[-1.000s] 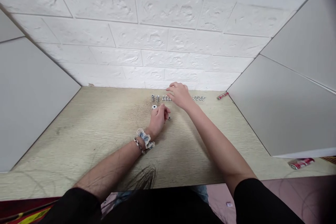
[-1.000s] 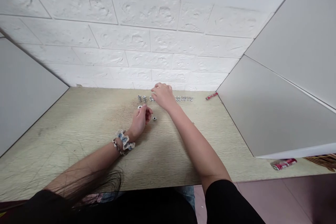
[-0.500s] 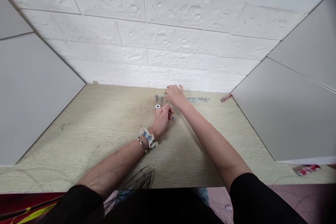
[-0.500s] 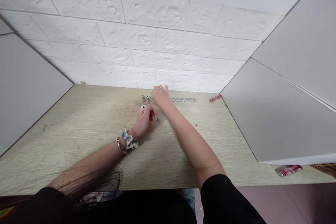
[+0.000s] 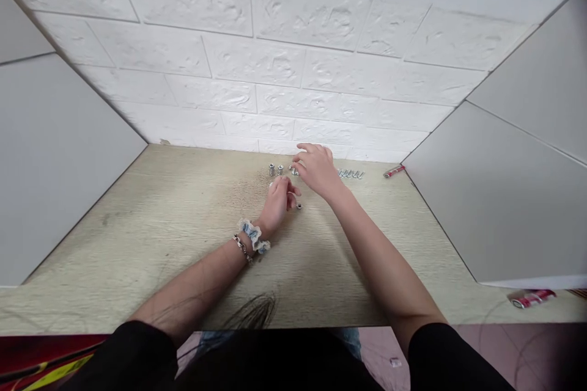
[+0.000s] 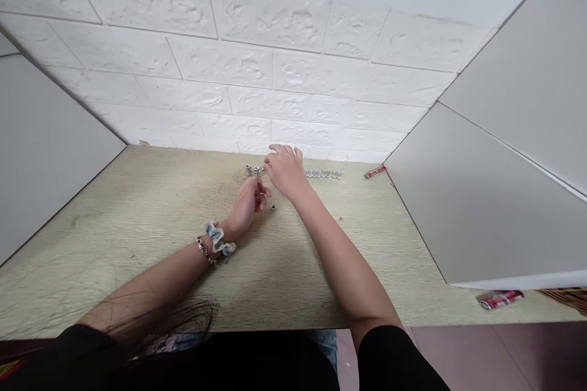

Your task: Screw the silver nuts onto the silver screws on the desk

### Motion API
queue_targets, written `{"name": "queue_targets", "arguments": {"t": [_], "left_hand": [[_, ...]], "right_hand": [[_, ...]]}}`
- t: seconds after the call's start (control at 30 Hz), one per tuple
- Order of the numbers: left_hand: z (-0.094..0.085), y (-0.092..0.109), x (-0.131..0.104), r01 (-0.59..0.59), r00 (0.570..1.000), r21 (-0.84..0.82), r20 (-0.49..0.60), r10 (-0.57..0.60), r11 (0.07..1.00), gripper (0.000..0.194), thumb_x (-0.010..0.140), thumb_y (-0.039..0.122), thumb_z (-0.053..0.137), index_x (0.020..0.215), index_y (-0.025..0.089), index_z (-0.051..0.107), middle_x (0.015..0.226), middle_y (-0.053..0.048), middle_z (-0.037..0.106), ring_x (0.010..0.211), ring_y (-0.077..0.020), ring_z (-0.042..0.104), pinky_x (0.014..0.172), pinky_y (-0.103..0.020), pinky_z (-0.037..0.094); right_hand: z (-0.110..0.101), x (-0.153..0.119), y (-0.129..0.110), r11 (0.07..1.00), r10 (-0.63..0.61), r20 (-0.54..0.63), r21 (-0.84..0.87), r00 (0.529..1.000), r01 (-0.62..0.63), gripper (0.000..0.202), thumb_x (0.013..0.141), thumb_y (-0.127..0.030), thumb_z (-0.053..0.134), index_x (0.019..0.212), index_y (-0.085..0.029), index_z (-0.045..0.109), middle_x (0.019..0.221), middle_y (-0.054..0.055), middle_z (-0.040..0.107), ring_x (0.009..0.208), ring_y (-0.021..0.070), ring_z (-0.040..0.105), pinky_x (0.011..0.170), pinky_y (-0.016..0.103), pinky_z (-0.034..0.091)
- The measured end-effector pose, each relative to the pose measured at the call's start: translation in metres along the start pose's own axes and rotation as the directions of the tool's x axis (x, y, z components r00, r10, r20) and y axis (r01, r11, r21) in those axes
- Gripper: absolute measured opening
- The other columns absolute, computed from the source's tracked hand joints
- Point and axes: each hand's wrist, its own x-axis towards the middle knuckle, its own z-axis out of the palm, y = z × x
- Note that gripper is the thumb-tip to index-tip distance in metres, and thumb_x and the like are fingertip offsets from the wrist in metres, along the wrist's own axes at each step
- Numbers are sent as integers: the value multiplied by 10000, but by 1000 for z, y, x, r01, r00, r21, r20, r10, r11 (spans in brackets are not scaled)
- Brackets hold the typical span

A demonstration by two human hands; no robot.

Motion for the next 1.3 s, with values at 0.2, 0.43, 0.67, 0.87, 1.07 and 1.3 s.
{"name": "queue_targets", "arguments": {"t": [0.2, 0.43, 0.67, 0.87, 1.07, 1.3], "left_hand": [[-8, 12, 5, 98, 989, -278, 137, -61, 956, 258, 815, 419, 505, 868, 168, 483, 670, 24, 559, 368, -17, 385, 322, -137, 231], [-26, 29, 12, 236, 963, -488, 235, -134, 840, 148, 859, 160, 454, 795, 87, 565, 617, 15, 515, 387, 11, 369, 330, -89, 274], [-44, 39, 20, 426, 904, -644, 340, -261, 635, 385, 942, 227, 269, 775, 55, 571, 525, 29, 423, 318, 21, 315, 284, -76, 226], [-49, 37, 22, 439, 896, -666, 372, -241, 604, 422, 944, 234, 243, 769, 39, 574, 528, 12, 442, 322, 20, 354, 287, -62, 264], [-52, 32, 26, 445, 895, -671, 363, -260, 594, 395, 939, 231, 264, 795, 49, 584, 540, 3, 459, 341, 14, 364, 295, -59, 282], [-52, 31, 27, 447, 894, -640, 341, -290, 625, 350, 928, 216, 303, 815, 55, 593, 538, 13, 445, 334, 16, 345, 290, -61, 267]], "right_hand": [[-26, -9, -14, 960, -86, 22, 269, 996, 77, 151, 818, -225, 518, 829, -178, 661, 1151, 74, 579, 1058, 222, 500, 914, 399, 375], [-9, -6, -11, 861, -57, -74, 502, 996, 87, 234, 854, -222, 451, 988, -175, 636, 1103, 61, 597, 1040, 165, 533, 916, 322, 397], [35, -14, -12, 891, 33, 128, 445, 991, -87, 278, 860, -250, 439, 1036, -134, 620, 999, 83, 607, 932, 163, 558, 846, 297, 412], [54, -19, -18, 950, -14, 285, 303, 958, -76, 315, 815, -353, 528, 1075, -193, 608, 984, 77, 568, 905, 182, 552, 811, 302, 411], [60, -14, -22, 959, 36, 306, 258, 951, -119, 305, 808, -340, 539, 1060, -180, 605, 982, 84, 579, 911, 193, 553, 800, 299, 409], [61, -13, -23, 961, -8, 311, 266, 950, -79, 283, 842, -300, 497, 1092, -219, 601, 1042, 78, 587, 969, 188, 549, 823, 287, 402]]}}
